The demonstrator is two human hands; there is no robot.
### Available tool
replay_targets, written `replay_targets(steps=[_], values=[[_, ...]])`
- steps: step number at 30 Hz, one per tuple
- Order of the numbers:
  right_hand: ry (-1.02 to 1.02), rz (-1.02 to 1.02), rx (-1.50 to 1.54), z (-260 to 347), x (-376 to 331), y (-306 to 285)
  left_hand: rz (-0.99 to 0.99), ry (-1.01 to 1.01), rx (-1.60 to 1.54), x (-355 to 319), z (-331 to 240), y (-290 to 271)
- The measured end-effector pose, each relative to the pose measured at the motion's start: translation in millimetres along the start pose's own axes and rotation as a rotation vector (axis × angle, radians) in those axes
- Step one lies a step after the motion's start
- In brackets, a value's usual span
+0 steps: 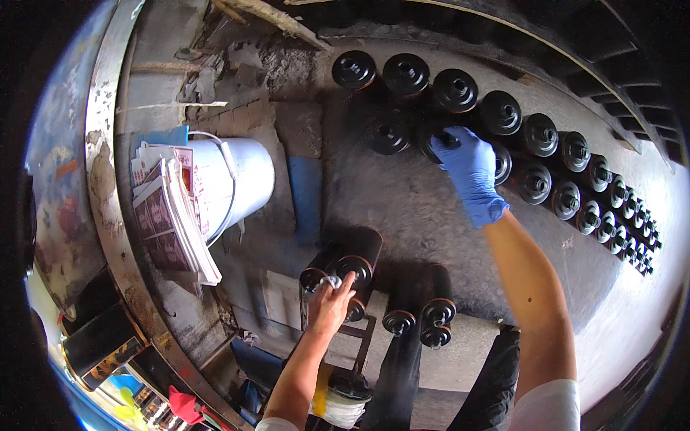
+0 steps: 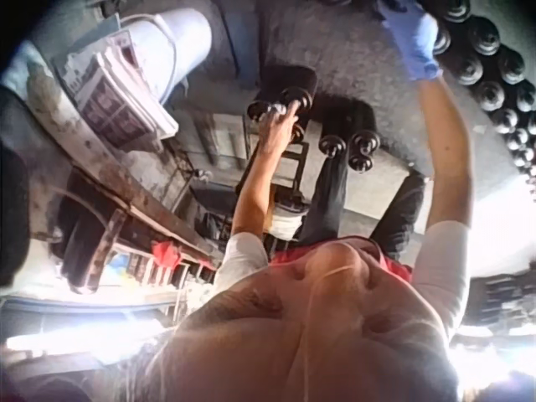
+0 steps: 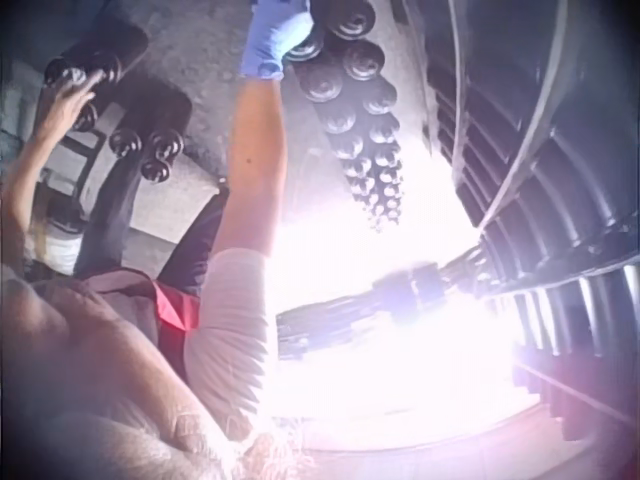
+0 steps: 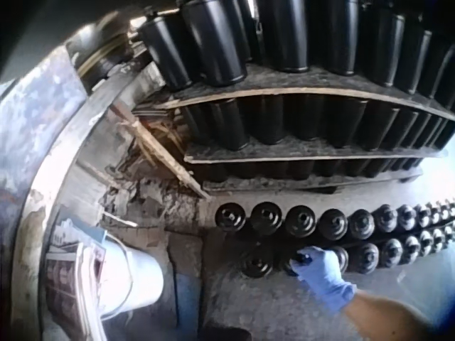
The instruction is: The person wipes the tops of black cylindrical containers with a white cloth and then applies decorative labels to their sides. The person handles the containers one at a time, smoothing the labels with a green tool to ensure they adhere properly.
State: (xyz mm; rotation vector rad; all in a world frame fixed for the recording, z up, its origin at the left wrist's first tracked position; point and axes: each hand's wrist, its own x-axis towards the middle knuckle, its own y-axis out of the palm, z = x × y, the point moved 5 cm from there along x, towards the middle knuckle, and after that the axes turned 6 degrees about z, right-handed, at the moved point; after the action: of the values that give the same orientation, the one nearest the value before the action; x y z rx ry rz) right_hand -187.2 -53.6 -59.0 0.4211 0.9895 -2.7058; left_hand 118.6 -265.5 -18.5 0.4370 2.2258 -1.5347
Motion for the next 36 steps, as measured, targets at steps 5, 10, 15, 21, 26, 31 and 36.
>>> replay_targets(steps=[5, 10, 15, 21, 26, 31, 36], values=[[-0.044, 0.053, -0.175, 11.2, -13.7, -10.3, -0.057, 0.034, -0.068, 14.8, 5.9, 5.8], [-0.047, 0.017, -0.113, 5.2, -76.5, -50.9, -0.094, 0.009, -0.024, 50.1, 7.7, -30.0], [0.017, 0.191, -0.264, -54.6, -167.3, -79.8, -0.187, 0.066, -0.05, 105.7, 17.1, -86.4], [0.163, 0.338, -0.258, -88.2, -246.2, -98.6, -0.294, 0.075, 0.011, 199.8, 16.4, -133.9], [0.105, 0.339, -0.27, -72.8, -261.1, -105.4, -0.335, 0.047, 0.017, 257.9, 19.2, -141.5], [0.141, 0.318, -0.224, -77.2, -272.6, -115.0, -0.36, -0.085, -0.046, 281.4, 16.0, -140.4], [0.215, 0.293, -0.098, -87.7, -276.3, -109.3, -0.294, -0.164, 0.007, 279.1, 7.7, -140.0]])
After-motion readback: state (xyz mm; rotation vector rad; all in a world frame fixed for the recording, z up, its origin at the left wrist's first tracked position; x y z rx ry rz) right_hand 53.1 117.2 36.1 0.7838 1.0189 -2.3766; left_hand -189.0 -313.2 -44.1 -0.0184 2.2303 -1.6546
